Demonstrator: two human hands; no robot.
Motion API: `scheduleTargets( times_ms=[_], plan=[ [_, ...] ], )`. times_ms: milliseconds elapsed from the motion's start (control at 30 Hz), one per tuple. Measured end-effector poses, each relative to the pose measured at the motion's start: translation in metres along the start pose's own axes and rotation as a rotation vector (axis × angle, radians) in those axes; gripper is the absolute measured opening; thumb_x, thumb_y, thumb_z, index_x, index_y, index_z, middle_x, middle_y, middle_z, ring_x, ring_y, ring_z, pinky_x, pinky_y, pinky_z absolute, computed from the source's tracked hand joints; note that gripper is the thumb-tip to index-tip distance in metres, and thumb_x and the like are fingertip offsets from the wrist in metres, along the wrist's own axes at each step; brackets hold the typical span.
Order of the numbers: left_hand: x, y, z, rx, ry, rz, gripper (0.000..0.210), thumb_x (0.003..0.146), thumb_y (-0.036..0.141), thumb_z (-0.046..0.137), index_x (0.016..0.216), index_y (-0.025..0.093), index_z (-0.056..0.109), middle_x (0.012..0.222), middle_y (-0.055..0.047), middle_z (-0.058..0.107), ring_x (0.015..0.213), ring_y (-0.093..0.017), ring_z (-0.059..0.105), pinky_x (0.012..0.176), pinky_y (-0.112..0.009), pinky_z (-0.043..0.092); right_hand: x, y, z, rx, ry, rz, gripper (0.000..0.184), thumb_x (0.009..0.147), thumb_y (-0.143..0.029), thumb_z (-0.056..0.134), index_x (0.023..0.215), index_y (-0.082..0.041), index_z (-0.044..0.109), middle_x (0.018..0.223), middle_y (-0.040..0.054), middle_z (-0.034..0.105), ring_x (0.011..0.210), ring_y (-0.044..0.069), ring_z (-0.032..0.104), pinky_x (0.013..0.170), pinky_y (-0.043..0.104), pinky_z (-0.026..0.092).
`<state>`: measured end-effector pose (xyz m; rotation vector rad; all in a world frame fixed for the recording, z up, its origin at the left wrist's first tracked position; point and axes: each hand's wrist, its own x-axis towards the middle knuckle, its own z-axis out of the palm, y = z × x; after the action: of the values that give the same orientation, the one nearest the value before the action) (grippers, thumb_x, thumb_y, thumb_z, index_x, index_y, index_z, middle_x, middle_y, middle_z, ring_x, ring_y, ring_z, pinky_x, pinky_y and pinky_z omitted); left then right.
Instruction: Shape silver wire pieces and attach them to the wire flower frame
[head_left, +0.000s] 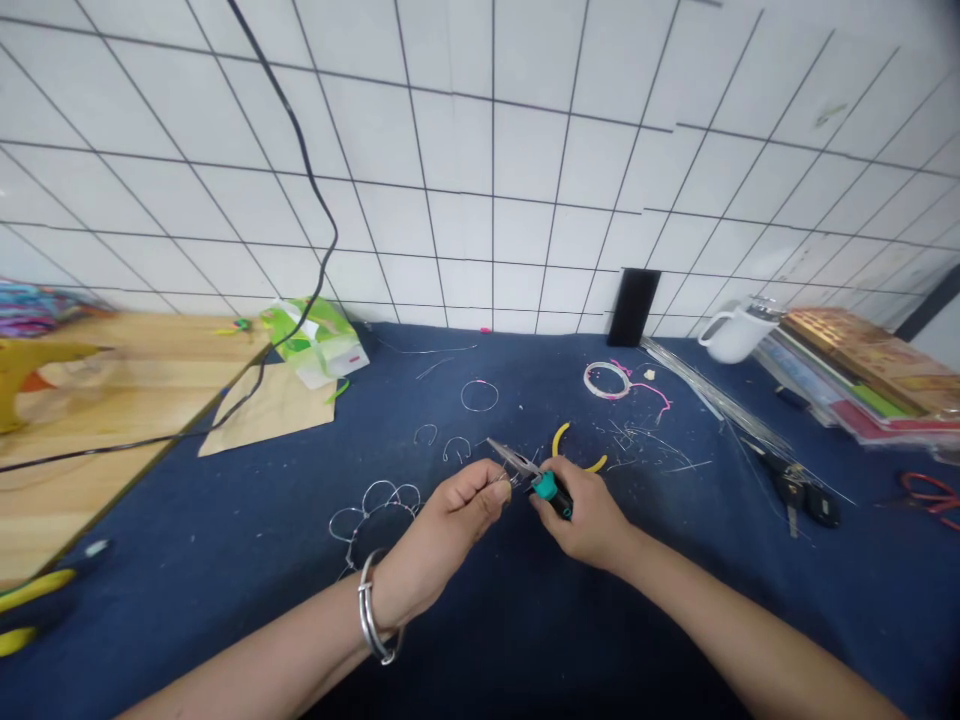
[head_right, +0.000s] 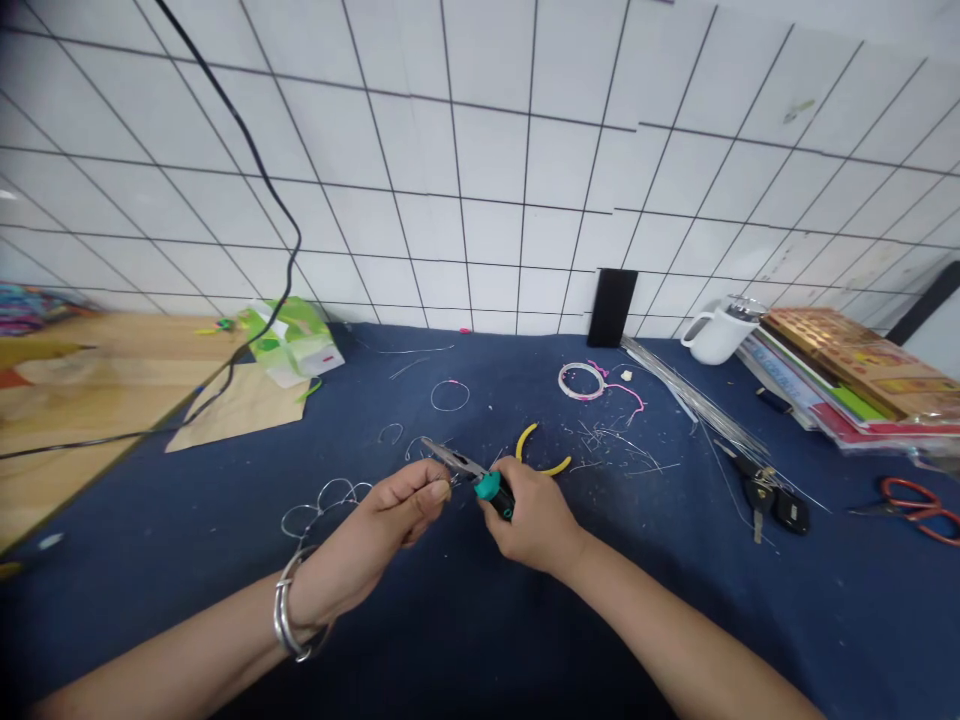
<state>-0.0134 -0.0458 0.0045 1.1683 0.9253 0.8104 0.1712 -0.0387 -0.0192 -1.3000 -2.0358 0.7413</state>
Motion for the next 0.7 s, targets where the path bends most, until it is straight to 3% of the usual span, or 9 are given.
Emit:
scheduleTargets(
  times_ms=[167,267,333,467,533,700],
  plan=[
    [0.005,-0.004,-0.005,0.05,0.024,0.058,0.021,0.088,0.031,0.045,0.073,0.016,0.046,0.06,0.006,0.031,0.053,-0.008,0.023,0.048,-0.021,0.02,-0.009,-0.013,0.01,0.686,-0.293,0.359,0.017,0.078,-0.035,0.053,0.077,-0.021,0.043,0.061,-0.0055,0.035,0.051,0.008,0.033,0.046,0.02,0.028],
    [0.005,-0.004,-0.007,0.06,0.006,0.052,0.022,0.088,0.032,0.045,0.074,0.016,0.047,0.059,0.006,0.031,0.053,-0.008,0.023,0.048,-0.021,0.02,-0.013,-0.014,0.011,0.937,-0.418,0.46,0.024,0.078,-0.041,0.054,0.079,-0.022,0.04,0.06,-0.0071,0.031,0.047,0.006,0.026,0.041,0.018,0.021],
    [0.004,-0.003,-0.006,0.052,-0.002,0.044,0.022,0.088,0.033,0.045,0.074,0.015,0.047,0.059,0.006,0.031,0.053,-0.008,0.023,0.049,-0.021,0.02,-0.012,-0.012,0.008,0.847,-0.401,0.401,0.022,0.079,-0.04,0.053,0.077,-0.021,0.041,0.06,-0.0063,0.033,0.048,0.007,0.028,0.043,0.019,0.024],
    [0.0,0.001,-0.003,0.015,-0.005,0.005,0.022,0.087,0.034,0.046,0.074,0.016,0.046,0.059,0.006,0.03,0.053,-0.008,0.022,0.047,-0.022,0.019,-0.004,-0.01,-0.004,0.254,-0.108,0.153,0.01,0.076,-0.027,0.056,0.079,-0.019,0.05,0.067,-0.0029,0.044,0.061,0.011,0.039,0.059,0.026,0.033],
    [-0.002,0.003,-0.001,-0.006,-0.009,-0.02,0.021,0.087,0.034,0.047,0.075,0.017,0.046,0.058,0.006,0.029,0.052,-0.007,0.022,0.047,-0.022,0.018,-0.001,-0.009,-0.009,0.113,-0.051,0.097,0.012,0.075,-0.023,0.057,0.084,-0.019,0.051,0.07,-0.0028,0.046,0.064,0.011,0.041,0.063,0.026,0.033],
    [-0.002,0.003,0.0,-0.018,0.005,-0.019,0.023,0.087,0.035,0.047,0.073,0.016,0.045,0.059,0.006,0.03,0.051,-0.007,0.022,0.046,-0.021,0.018,-0.002,-0.009,-0.016,0.395,-0.332,0.179,0.014,0.078,-0.028,0.058,0.086,-0.019,0.05,0.072,-0.0035,0.046,0.065,0.011,0.042,0.063,0.024,0.036]
  ],
)
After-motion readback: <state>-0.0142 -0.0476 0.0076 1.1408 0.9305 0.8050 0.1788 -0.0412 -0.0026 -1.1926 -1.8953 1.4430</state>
